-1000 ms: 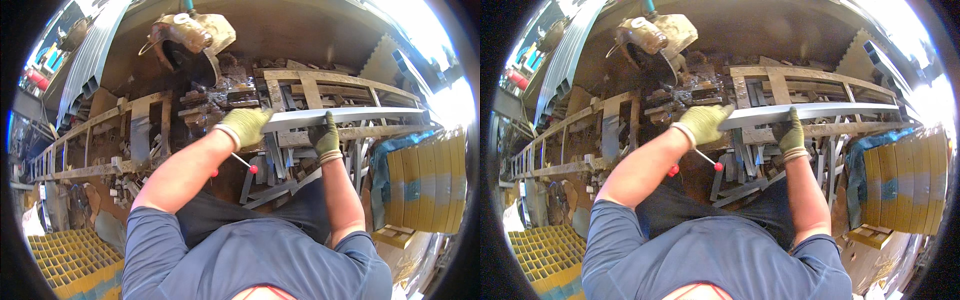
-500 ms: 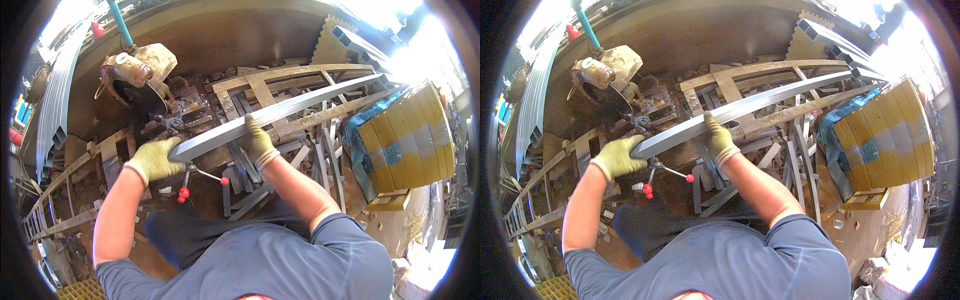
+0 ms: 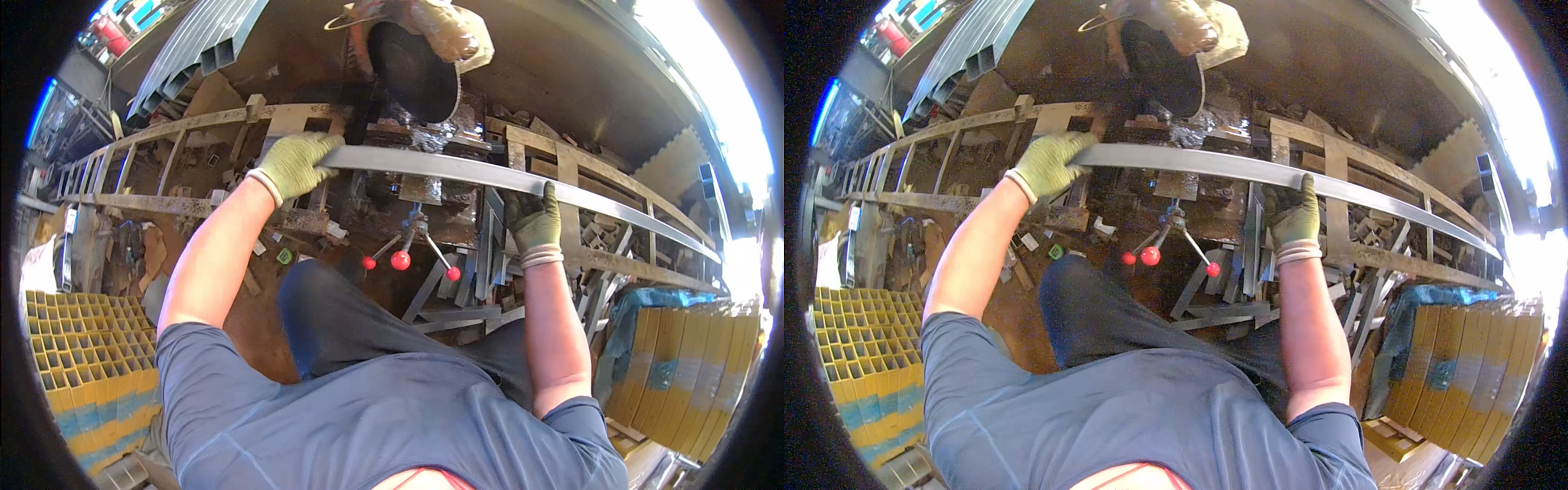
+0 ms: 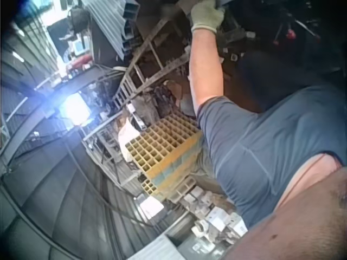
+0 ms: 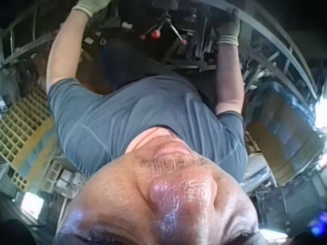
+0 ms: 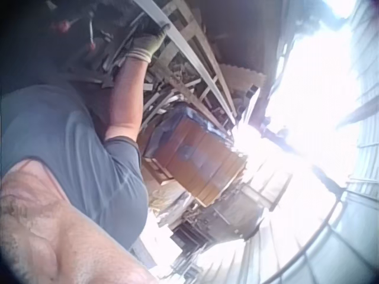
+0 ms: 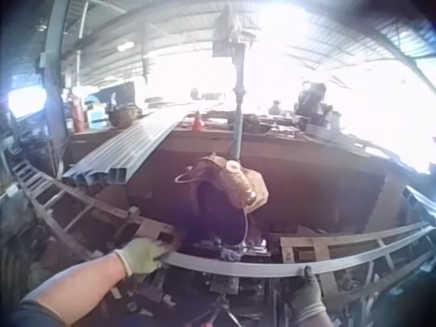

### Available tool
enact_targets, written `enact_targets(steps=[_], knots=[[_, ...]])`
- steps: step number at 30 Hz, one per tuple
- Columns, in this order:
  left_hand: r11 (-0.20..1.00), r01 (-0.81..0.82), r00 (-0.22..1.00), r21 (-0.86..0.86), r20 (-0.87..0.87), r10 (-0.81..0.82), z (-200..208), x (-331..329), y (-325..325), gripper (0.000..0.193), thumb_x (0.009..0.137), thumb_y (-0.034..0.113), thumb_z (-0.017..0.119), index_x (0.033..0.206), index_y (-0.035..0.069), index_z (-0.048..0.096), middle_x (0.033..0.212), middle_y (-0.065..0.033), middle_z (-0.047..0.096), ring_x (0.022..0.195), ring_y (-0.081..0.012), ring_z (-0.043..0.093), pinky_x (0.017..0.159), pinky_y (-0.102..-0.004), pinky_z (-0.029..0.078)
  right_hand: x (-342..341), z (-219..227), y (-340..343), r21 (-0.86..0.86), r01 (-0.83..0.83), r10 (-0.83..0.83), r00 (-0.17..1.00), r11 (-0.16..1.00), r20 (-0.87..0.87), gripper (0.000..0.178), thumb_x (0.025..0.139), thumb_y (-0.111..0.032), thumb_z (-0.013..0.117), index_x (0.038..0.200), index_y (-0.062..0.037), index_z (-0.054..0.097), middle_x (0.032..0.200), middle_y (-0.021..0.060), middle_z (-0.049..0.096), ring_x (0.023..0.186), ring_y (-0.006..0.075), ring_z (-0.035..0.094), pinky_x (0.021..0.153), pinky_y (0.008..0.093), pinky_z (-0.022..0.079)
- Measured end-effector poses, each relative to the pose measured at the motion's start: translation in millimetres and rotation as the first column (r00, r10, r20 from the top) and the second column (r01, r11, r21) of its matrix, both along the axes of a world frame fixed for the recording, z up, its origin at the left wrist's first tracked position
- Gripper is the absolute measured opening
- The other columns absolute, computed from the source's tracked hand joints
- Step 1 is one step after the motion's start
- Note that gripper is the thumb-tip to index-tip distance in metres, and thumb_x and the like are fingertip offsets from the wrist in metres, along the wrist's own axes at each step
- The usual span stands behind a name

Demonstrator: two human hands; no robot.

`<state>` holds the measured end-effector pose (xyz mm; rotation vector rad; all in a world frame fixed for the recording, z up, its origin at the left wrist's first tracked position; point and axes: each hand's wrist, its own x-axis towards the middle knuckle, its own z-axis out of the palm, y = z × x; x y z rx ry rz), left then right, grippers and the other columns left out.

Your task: The person positions a long metal bar on a chop saw, measures it with a tape measure, and cuts it. They repeat this process for multiple bars, stacking the cut pieces aside.

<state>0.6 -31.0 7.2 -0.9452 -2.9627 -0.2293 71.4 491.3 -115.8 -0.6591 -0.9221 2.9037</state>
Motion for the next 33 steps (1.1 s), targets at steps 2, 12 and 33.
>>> enact_targets(steps=[2, 12, 33], knots=[[0.995, -0.087, 0.996, 0.045, -0.026, 0.088, -10, -8, -37, 0.062, 0.094, 0.024, 0.088, 0.151, 0.009, 0.070, 0.141, -0.0211, 0.076, 0.130, -0.0454, 0.071, 0.113, -0.0525, 0.057, -11, 19, -17, -0.014, -0.070, 0.071, 0.988, 0.997, 0.138, 0.059, 0.108, -0.056, 0.077, 0.143, -0.0096, 0.071, 0.148, 0.0140, 0.076, 0.130, 0.0316, 0.074, 0.091, 0.0397, 0.065], [0.955, -0.284, 0.955, -0.083, 0.068, 0.290, -17, -66, -61, 0.060, 0.095, 0.019, 0.088, 0.152, 0.012, 0.070, 0.146, -0.0191, 0.074, 0.139, -0.0430, 0.067, 0.120, -0.0519, 0.053, -34, 25, 21, 0.938, 0.114, 0.036, 0.990, 0.328, -0.133, 0.041, 0.111, -0.019, 0.081, 0.146, 0.0003, 0.075, 0.139, 0.0119, 0.079, 0.118, 0.0151, 0.074, 0.101, 0.0313, 0.061], [0.858, -0.371, 0.919, -0.355, -0.005, 0.395, -57, -81, -123, 0.049, 0.097, 0.017, 0.078, 0.145, 0.012, 0.075, 0.147, -0.0173, 0.076, 0.138, -0.0388, 0.071, 0.118, -0.0515, 0.056, -71, 14, 70, 0.759, 0.177, 0.334, 0.941, -0.627, 0.057, 0.049, 0.096, -0.022, 0.085, 0.141, -0.0053, 0.076, 0.141, 0.0206, 0.077, 0.134, 0.0436, 0.069, 0.116, 0.0505, 0.055]])
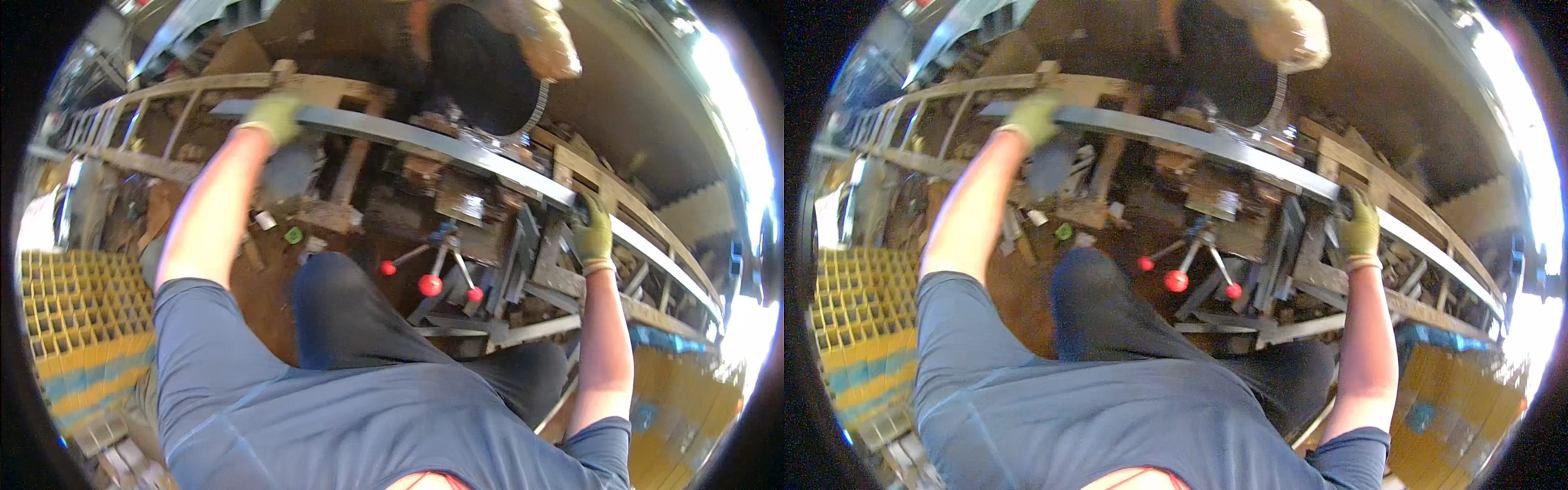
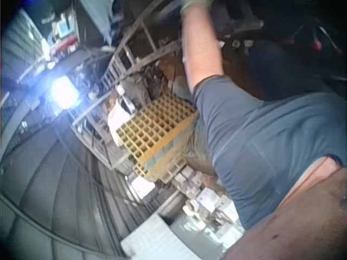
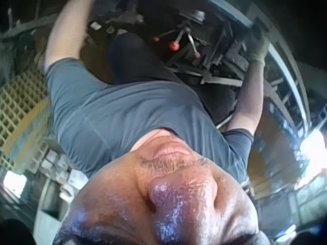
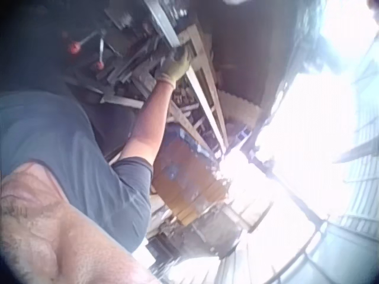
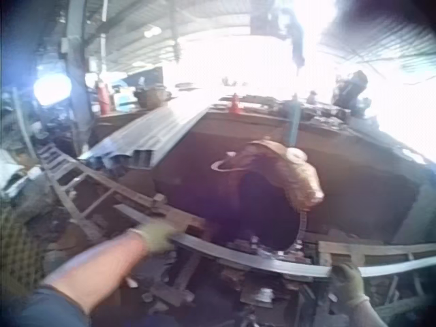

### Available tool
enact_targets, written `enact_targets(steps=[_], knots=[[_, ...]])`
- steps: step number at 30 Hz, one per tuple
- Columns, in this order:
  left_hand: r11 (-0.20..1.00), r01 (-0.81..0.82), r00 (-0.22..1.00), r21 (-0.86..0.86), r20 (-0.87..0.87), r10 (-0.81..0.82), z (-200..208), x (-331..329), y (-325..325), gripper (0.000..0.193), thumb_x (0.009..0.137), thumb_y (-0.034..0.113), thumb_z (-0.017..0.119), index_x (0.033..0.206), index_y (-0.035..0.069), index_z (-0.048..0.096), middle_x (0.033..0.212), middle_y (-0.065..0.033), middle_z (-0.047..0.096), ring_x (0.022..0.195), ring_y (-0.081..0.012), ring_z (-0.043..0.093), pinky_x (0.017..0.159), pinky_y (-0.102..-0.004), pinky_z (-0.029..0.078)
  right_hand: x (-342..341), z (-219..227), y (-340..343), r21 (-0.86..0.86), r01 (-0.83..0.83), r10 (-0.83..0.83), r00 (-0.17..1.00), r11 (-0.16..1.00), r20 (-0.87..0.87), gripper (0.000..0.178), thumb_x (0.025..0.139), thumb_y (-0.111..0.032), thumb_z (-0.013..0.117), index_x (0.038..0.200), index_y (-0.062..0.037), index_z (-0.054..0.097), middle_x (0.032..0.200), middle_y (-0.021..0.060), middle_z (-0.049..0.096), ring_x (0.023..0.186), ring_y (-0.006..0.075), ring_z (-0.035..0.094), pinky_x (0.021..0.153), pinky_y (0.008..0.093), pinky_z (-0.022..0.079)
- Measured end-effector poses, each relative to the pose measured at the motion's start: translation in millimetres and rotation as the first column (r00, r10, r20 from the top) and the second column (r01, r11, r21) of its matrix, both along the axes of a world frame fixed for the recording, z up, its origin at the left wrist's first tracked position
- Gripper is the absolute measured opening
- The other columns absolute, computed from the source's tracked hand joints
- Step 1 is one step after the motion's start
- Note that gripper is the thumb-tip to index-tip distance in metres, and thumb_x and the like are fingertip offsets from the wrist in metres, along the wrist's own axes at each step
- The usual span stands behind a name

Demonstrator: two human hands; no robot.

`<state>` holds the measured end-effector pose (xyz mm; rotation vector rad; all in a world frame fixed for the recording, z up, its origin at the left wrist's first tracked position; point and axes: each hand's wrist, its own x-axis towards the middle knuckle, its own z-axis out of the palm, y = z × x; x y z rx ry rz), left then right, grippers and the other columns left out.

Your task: The person positions a long metal bar on a chop saw, measures it with a tape measure, and cuts it. They repeat this process for multiple bars, stacking the cut pieces aside.

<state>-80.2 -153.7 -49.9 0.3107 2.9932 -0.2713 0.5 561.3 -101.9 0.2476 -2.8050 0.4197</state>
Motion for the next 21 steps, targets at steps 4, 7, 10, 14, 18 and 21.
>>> enact_targets(steps=[4, 7, 10, 14, 18, 21], knots=[[0.931, 0.182, 0.974, 0.316, 0.075, -0.215, -5, 13, 120, 0.063, 0.100, 0.035, 0.082, 0.156, 0.011, 0.067, 0.153, -0.0216, 0.071, 0.145, -0.0443, 0.064, 0.123, -0.0552, 0.051, -8, -19, -22, -0.120, 0.024, -0.025, 1.000, 0.992, -0.010, 0.043, 0.098, -0.016, 0.085, 0.139, -0.0041, 0.078, 0.137, 0.0192, 0.080, 0.128, 0.0389, 0.074, 0.115, 0.0459, 0.056], [0.968, 0.187, 0.974, 0.166, 0.101, -0.205, 0, 8, 129, 0.062, 0.102, 0.035, 0.081, 0.159, 0.017, 0.066, 0.150, -0.0193, 0.074, 0.142, -0.0428, 0.067, 0.121, -0.0548, 0.053, -4, -10, -37, -0.441, 0.061, -0.018, 0.995, 0.895, 0.102, 0.037, 0.110, -0.018, 0.077, 0.144, -0.0037, 0.077, 0.141, 0.0138, 0.081, 0.130, 0.0283, 0.075, 0.114, 0.0397, 0.056], [0.956, 0.172, 0.985, 0.239, -0.030, -0.170, -20, 7, 89, 0.050, 0.102, 0.026, 0.080, 0.150, 0.015, 0.072, 0.136, -0.0175, 0.079, 0.133, -0.0420, 0.071, 0.115, -0.0536, 0.056, 10, -8, -36, -0.581, 0.143, -0.045, 0.983, 0.801, 0.180, 0.035, 0.115, -0.015, 0.071, 0.147, -0.0030, 0.075, 0.145, 0.0115, 0.079, 0.137, 0.0244, 0.071, 0.119, 0.0386, 0.053], [0.977, 0.048, 0.993, 0.208, -0.120, -0.023, -21, 8, -26, 0.053, 0.093, 0.006, 0.081, 0.145, 0.015, 0.076, 0.137, -0.0154, 0.080, 0.131, -0.0400, 0.073, 0.117, -0.0513, 0.056, 32, -21, -8, -0.557, 0.036, -0.011, 0.999, 0.830, 0.048, 0.042, 0.112, -0.008, 0.070, 0.153, -0.0021, 0.071, 0.153, 0.0144, 0.074, 0.145, 0.0268, 0.067, 0.126, 0.0394, 0.048], [0.966, -0.205, 0.928, 0.156, -0.283, 0.242, -6, 8, -66, 0.058, 0.093, 0.000, 0.077, 0.150, 0.012, 0.072, 0.163, -0.0200, 0.064, 0.140, -0.0429, 0.068, 0.121, -0.0502, 0.055, 46, -26, 10, -0.480, 0.024, -0.037, 0.999, 0.877, -0.018, 0.045, 0.110, -0.005, 0.065, 0.155, -0.0003, 0.069, 0.158, 0.0186, 0.070, 0.148, 0.0344, 0.065, 0.130, 0.0449, 0.046], [0.983, -0.009, 0.992, 0.183, 0.123, -0.014, 31, 11, 32, 0.056, 0.093, 0.021, 0.085, 0.145, 0.008, 0.072, 0.136, -0.0248, 0.078, 0.131, -0.0435, 0.073, 0.115, -0.0517, 0.057, 51, -26, -7, -0.419, -0.022, -0.003, 0.998, 0.908, -0.059, 0.046, 0.111, -0.002, 0.066, 0.157, 0.0004, 0.067, 0.161, 0.0159, 0.068, 0.148, 0.0318, 0.065, 0.131, 0.0435, 0.045]])
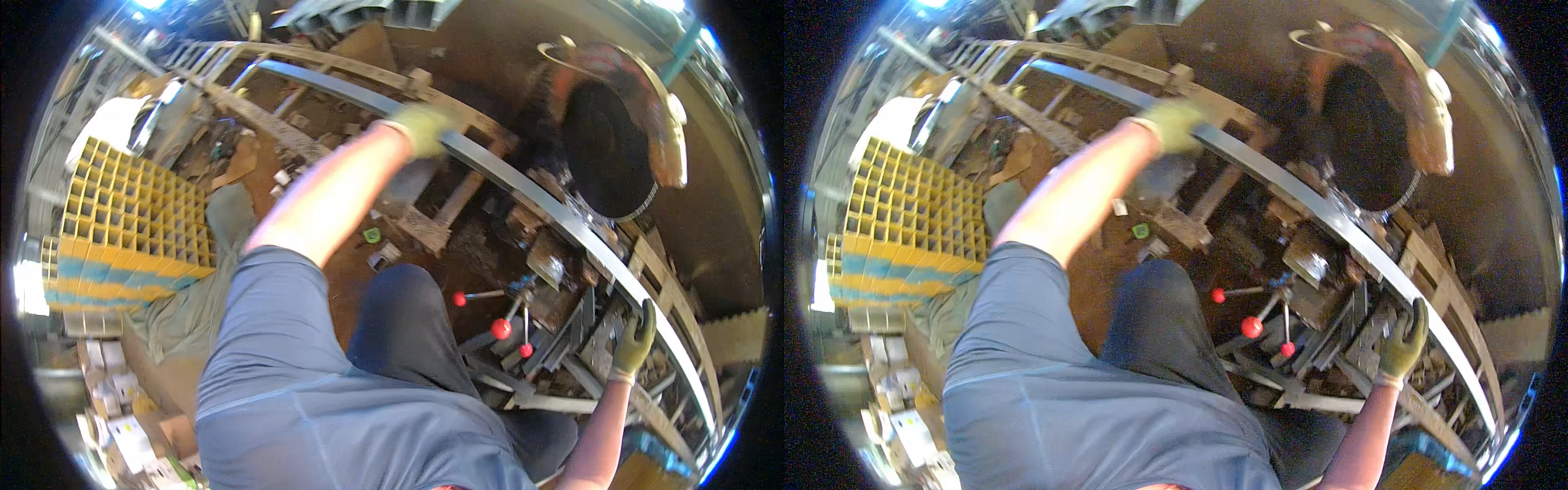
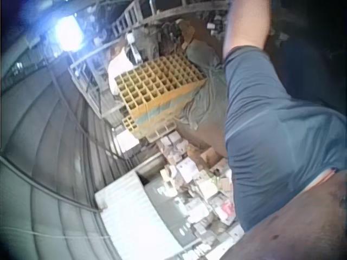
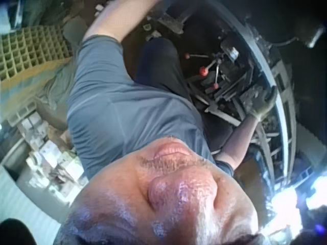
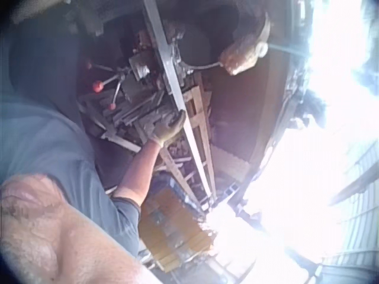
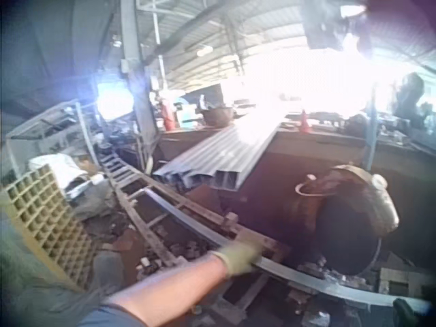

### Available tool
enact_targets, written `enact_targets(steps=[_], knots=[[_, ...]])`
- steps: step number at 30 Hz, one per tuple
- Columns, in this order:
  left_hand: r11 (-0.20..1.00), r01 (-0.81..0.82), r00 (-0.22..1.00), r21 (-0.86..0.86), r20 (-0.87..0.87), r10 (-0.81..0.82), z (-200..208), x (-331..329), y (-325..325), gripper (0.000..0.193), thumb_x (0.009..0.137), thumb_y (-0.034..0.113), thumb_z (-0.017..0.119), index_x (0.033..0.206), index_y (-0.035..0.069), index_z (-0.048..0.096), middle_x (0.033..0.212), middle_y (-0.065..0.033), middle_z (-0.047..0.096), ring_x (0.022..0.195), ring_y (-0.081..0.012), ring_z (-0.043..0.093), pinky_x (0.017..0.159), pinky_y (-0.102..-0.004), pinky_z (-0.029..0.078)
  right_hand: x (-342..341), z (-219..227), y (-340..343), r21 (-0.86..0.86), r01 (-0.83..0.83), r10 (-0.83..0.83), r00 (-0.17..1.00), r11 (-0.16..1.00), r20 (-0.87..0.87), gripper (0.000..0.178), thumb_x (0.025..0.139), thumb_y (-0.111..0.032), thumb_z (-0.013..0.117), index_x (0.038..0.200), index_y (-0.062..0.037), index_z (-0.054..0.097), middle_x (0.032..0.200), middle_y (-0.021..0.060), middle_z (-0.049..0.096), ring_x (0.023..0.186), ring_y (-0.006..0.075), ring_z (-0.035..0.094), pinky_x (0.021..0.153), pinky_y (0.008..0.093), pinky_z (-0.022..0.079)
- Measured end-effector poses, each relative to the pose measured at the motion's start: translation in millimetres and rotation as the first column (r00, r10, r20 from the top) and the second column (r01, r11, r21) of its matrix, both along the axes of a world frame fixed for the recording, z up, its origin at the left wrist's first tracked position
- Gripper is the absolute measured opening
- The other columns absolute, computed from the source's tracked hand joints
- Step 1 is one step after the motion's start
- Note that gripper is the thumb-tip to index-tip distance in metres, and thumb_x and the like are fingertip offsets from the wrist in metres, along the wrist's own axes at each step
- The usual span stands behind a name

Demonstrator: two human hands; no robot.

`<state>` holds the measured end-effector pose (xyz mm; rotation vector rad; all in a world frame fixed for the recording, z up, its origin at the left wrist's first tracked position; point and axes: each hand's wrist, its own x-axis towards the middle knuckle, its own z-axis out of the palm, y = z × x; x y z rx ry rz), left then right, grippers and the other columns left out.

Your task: The person positions a long metal bar on a chop saw, measures it with a tape measure, and cuts it. They repeat this process for multiple bars, stacking the cut pieces aside.

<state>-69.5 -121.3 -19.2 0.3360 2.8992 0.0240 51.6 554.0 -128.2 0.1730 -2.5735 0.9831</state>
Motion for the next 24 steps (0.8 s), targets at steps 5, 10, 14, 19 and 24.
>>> enact_targets(steps=[5, 10, 14, 19, 24], knots=[[0.975, 0.216, 0.976, 0.044, -0.019, -0.216, -24, 5, 103, 0.063, 0.102, 0.028, 0.080, 0.162, 0.017, 0.064, 0.161, -0.0169, 0.067, 0.150, -0.0414, 0.063, 0.123, -0.0546, 0.052, -14, -17, -43, -0.208, -0.137, 0.143, 0.990, 0.968, 0.016, 0.048, 0.111, 0.004, 0.065, 0.158, 0.0009, 0.064, 0.164, 0.0181, 0.063, 0.151, 0.0303, 0.062, 0.130, 0.0413, 0.047], [0.989, 0.142, 0.974, -0.041, -0.172, -0.147, -47, 0, 41, 0.052, 0.102, 0.010, 0.071, 0.153, 0.017, 0.070, 0.141, -0.0106, 0.078, 0.134, -0.0371, 0.074, 0.114, -0.0520, 0.058, -21, 0, -51, 0.084, -0.130, 0.130, 0.992, 0.988, 0.003, 0.047, 0.109, 0.001, 0.068, 0.156, 0.0017, 0.066, 0.165, 0.0202, 0.063, 0.151, 0.0336, 0.063, 0.130, 0.0431, 0.047], [0.995, 0.039, 0.986, -0.090, -0.155, -0.053, -37, -2, -6, 0.045, 0.103, 0.009, 0.068, 0.146, 0.022, 0.074, 0.142, -0.0115, 0.078, 0.134, -0.0365, 0.074, 0.112, -0.0530, 0.059, -22, -8, -26, 0.075, -0.074, 0.072, 0.997, 0.994, 0.027, 0.046, 0.107, 0.002, 0.069, 0.153, -0.0007, 0.070, 0.161, 0.0205, 0.067, 0.151, 0.0358, 0.063, 0.130, 0.0457, 0.046], [0.986, -0.131, 0.978, -0.101, -0.177, 0.111, -43, -4, -46, 0.043, 0.106, 0.007, 0.064, 0.144, 0.023, 0.075, 0.141, -0.0138, 0.077, 0.135, -0.0375, 0.073, 0.112, -0.0533, 0.058, -25, -4, -43, 0.159, -0.200, 0.201, 0.980, 0.967, 0.007, 0.049, 0.106, 0.006, 0.068, 0.154, -0.0005, 0.068, 0.162, 0.0193, 0.066, 0.153, 0.0339, 0.061, 0.129, 0.0440, 0.049], [0.980, -0.196, 0.962, -0.041, -0.203, 0.184, -48, -5, -79, 0.049, 0.104, 0.006, 0.064, 0.147, 0.027, 0.075, 0.149, -0.0113, 0.074, 0.140, -0.0380, 0.070, 0.117, -0.0519, 0.056, -25, -3, -51, 0.073, -0.183, 0.179, 0.982, 0.980, 0.060, 0.049, 0.107, 0.007, 0.066, 0.155, 0.0006, 0.067, 0.164, 0.0181, 0.064, 0.152, 0.0311, 0.061, 0.130, 0.0420, 0.048]])
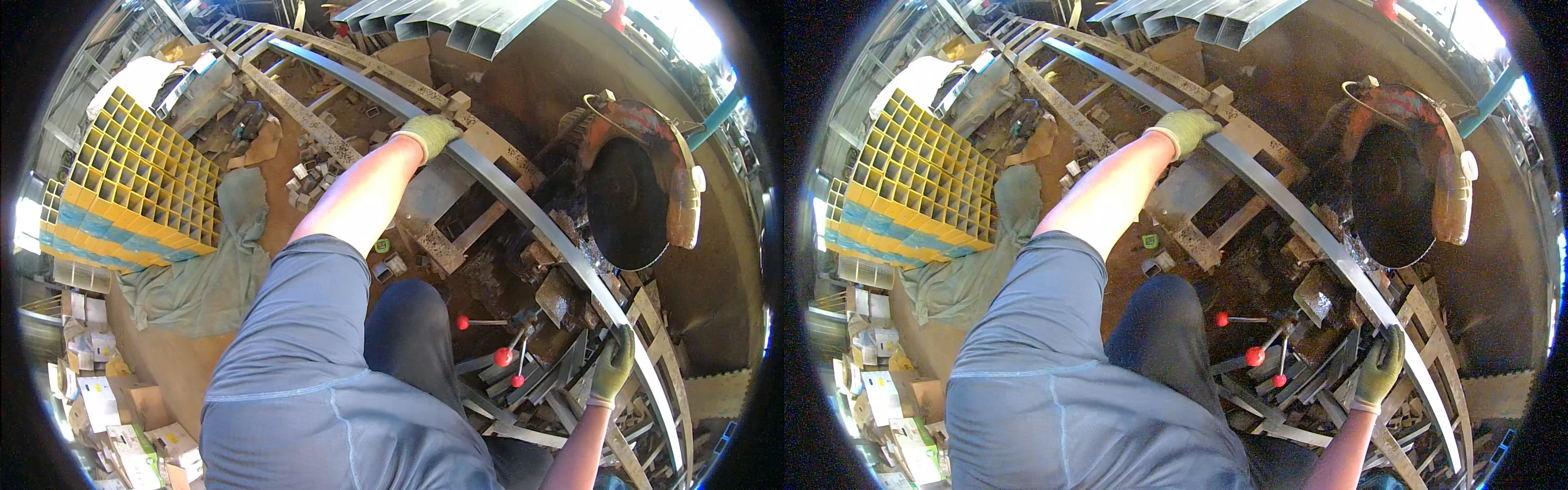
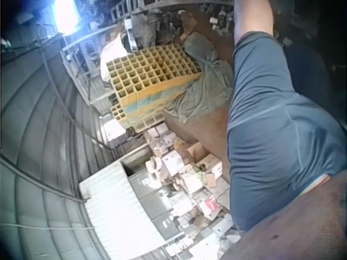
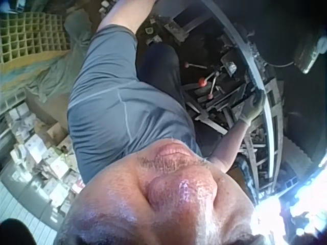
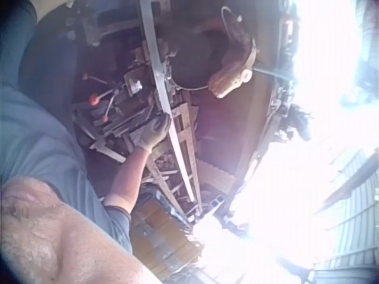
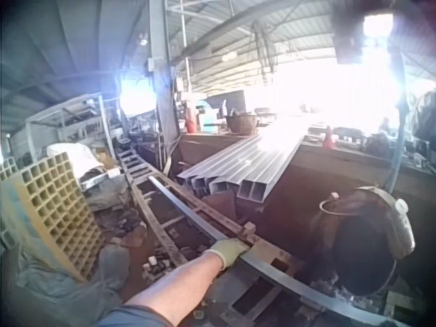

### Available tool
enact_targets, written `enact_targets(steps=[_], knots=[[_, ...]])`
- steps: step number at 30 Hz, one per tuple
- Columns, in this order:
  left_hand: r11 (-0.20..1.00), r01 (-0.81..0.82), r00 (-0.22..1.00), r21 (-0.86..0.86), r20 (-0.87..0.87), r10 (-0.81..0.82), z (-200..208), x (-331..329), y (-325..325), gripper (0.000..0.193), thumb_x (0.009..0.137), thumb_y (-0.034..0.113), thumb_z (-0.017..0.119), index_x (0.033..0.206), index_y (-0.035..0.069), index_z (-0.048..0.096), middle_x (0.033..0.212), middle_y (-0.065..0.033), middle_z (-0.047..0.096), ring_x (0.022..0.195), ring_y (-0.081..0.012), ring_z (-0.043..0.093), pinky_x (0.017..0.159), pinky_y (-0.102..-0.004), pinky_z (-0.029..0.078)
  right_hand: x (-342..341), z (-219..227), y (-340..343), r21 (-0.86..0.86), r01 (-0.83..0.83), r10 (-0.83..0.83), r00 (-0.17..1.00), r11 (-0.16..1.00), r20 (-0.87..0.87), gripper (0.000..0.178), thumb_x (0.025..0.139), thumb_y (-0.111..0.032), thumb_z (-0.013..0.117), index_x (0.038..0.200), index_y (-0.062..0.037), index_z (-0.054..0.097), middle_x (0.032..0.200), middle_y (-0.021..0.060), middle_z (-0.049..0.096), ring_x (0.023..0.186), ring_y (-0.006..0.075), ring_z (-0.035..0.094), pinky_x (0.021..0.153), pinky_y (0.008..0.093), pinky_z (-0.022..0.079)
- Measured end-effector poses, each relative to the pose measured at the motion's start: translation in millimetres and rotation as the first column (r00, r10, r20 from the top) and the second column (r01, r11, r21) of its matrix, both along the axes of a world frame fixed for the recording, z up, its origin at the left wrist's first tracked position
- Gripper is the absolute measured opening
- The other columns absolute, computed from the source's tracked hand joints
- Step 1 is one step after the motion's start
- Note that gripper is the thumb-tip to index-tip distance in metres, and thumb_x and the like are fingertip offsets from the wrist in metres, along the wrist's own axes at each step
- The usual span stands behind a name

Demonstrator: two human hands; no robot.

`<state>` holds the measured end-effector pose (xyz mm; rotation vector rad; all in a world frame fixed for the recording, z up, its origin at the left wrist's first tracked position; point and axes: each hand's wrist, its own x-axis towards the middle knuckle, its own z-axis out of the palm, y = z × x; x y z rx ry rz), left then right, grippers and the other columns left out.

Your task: The person positions a long metal bar on a chop saw, measures it with a tape measure, and cuts it. They repeat this process for multiple bars, stacking the cut pieces aside.

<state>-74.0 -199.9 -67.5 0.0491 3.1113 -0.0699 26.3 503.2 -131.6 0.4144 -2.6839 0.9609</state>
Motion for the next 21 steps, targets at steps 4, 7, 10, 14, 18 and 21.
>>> enact_targets(steps=[4, 7, 10, 14, 18, 21], knots=[[0.999, -0.002, 1.000, 0.038, -0.010, 0.002, 2, 0, -23, 0.054, 0.099, 0.003, 0.067, 0.147, 0.028, 0.075, 0.152, -0.0117, 0.073, 0.140, -0.0389, 0.069, 0.118, -0.0519, 0.056, 6, 3, -4, -0.015, -0.053, 0.053, 0.999, 0.998, 0.011, 0.048, 0.107, 0.009, 0.064, 0.154, 0.0000, 0.069, 0.166, 0.0173, 0.062, 0.156, 0.0313, 0.059, 0.131, 0.0419, 0.047], [0.999, -0.011, 1.000, 0.035, 0.013, 0.011, -6, -5, -37, 0.053, 0.100, 0.002, 0.066, 0.146, 0.028, 0.076, 0.152, -0.0114, 0.073, 0.141, -0.0386, 0.069, 0.118, -0.0516, 0.055, 8, 1, -12, -0.121, -0.047, 0.055, 0.997, 0.992, 0.059, 0.049, 0.106, 0.012, 0.062, 0.154, 0.0004, 0.069, 0.167, 0.0165, 0.062, 0.157, 0.0297, 0.057, 0.130, 0.0409, 0.047], [0.998, -0.020, 1.000, 0.056, 0.003, 0.020, -7, -12, -24, 0.052, 0.101, 0.003, 0.064, 0.146, 0.026, 0.076, 0.152, -0.0118, 0.074, 0.141, -0.0383, 0.069, 0.119, -0.0510, 0.055, 14, -2, -10, -0.237, 0.019, 0.004, 0.995, 0.971, 0.100, 0.049, 0.105, 0.013, 0.062, 0.153, 0.0010, 0.070, 0.166, 0.0160, 0.062, 0.155, 0.0282, 0.059, 0.130, 0.0400, 0.048], [0.999, -0.032, 0.999, -0.018, 0.020, 0.033, -5, -10, -28, 0.043, 0.103, 0.005, 0.060, 0.141, 0.015, 0.078, 0.145, -0.0192, 0.076, 0.140, -0.0394, 0.070, 0.119, -0.0536, 0.055, 10, 14, -28, -0.069, 0.045, -0.042, 0.998, 0.997, 0.043, 0.048, 0.101, 0.007, 0.070, 0.148, 0.0008, 0.073, 0.159, 0.0185, 0.069, 0.150, 0.0327, 0.064, 0.130, 0.0428, 0.047], [0.984, 0.171, 0.959, 0.041, 0.222, -0.176, 33, -8, 78, 0.065, 0.098, 0.022, 0.082, 0.160, 0.014, 0.065, 0.155, -0.0217, 0.070, 0.145, -0.0419, 0.065, 0.125, -0.0534, 0.051, 12, 28, -45, 0.062, 0.068, -0.062, 0.993, 0.996, -0.101, 0.046, 0.097, -0.001, 0.078, 0.143, -0.0020, 0.077, 0.151, 0.0203, 0.074, 0.146, 0.0375, 0.067, 0.129, 0.0457, 0.048], [0.929, 0.336, 0.902, 0.154, 0.231, -0.364, 29, 1, 164, 0.084, 0.096, 0.030, 0.087, 0.171, 0.015, 0.053, 0.163, -0.0210, 0.065, 0.153, -0.0411, 0.059, 0.129, -0.0511, 0.047, 11, 30, -52, 0.071, 0.069, -0.058, 0.987, 0.995, -0.153, 0.042, 0.096, -0.005, 0.083, 0.138, -0.0015, 0.078, 0.148, 0.0209, 0.075, 0.145, 0.0392, 0.068, 0.125, 0.0470, 0.052]])
